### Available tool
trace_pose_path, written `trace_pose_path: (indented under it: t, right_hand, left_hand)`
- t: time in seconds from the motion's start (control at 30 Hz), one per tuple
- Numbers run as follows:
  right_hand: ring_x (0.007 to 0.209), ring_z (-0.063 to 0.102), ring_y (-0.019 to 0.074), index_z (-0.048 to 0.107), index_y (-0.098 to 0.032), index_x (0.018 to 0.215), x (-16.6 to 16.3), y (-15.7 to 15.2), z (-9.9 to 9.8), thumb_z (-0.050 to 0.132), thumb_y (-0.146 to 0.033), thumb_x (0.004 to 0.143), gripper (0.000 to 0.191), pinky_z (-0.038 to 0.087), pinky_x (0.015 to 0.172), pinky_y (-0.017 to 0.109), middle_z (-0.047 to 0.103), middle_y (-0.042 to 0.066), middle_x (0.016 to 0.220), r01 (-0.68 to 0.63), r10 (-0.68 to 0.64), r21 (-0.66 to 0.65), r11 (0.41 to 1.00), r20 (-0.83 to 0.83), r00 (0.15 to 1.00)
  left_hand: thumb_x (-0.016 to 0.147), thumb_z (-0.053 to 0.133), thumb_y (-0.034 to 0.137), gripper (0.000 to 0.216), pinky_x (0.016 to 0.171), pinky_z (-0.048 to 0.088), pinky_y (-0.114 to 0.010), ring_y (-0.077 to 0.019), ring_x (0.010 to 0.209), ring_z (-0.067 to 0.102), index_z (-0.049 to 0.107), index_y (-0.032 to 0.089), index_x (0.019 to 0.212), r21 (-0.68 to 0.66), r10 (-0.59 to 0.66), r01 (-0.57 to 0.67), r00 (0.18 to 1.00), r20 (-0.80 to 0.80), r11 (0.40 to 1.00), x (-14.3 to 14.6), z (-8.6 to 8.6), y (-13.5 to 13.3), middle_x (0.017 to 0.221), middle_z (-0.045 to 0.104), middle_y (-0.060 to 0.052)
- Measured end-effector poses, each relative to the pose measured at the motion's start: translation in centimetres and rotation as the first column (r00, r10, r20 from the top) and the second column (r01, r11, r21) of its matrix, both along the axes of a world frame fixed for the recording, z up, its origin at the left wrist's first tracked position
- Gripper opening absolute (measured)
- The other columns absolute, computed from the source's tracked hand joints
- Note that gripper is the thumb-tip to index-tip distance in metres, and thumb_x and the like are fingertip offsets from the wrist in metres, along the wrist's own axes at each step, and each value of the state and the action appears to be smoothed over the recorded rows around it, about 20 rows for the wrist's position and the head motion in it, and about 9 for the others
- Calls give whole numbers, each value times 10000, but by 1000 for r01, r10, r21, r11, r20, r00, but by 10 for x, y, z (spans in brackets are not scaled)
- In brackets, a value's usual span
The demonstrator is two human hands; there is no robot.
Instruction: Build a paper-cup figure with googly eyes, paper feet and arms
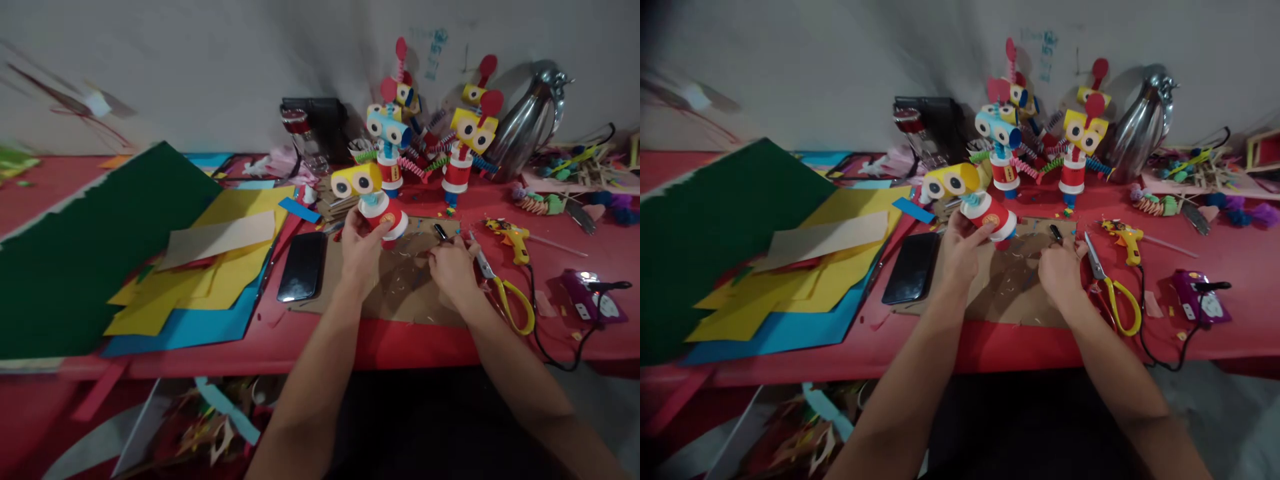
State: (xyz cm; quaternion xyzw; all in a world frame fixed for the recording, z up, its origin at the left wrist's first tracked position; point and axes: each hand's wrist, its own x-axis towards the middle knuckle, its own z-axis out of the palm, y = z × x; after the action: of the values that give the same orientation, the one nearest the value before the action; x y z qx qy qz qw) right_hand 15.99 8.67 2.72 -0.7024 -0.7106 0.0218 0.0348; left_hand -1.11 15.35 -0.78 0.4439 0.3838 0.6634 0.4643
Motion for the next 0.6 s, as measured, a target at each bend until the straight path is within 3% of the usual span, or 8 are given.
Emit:
trace_pose_path:
  t: [0.23,0.37,0.47,0.6]
  right_hand:
    - [1042,598,295,826,-219,843,-3,-2,4,549,-167,948,300,297,938,474,800,112,986,-55,54,-31,998,-45,998]
    - [1036,608,299,826,-219,831,-4,-4,4,587,-159,919,262,315,946,488,795,118,970,-63,62,-7,998,-87,994]
    - [1020,619,300,813,-213,853,-4,-3,2,568,-172,933,261,319,938,497,794,120,959,-38,42,37,999,-110,993]
    - [1079,605,314,792,-202,902,-3,-1,1,517,-178,962,282,326,935,485,793,131,1039,-47,59,86,995,-142,988]
  left_hand:
    - [656,907,452,625,1128,493,-500,-307,1245,658,692,240,1203,59,-101,115,973,-209,992,5,-18,14,1311,717,-105]
    - [706,873,475,634,1130,488,-516,-321,1284,635,679,238,1261,89,-83,117,945,-317,989,7,-22,17,1326,708,-127]
    - [707,870,513,655,1121,499,-512,-318,1264,648,672,246,1272,117,-51,90,951,-304,989,4,-21,17,1299,717,-122]
    - [706,853,588,646,1070,539,-505,-309,1216,672,671,297,1253,131,72,-51,984,-166,990,-9,-17,21,1249,731,-88]
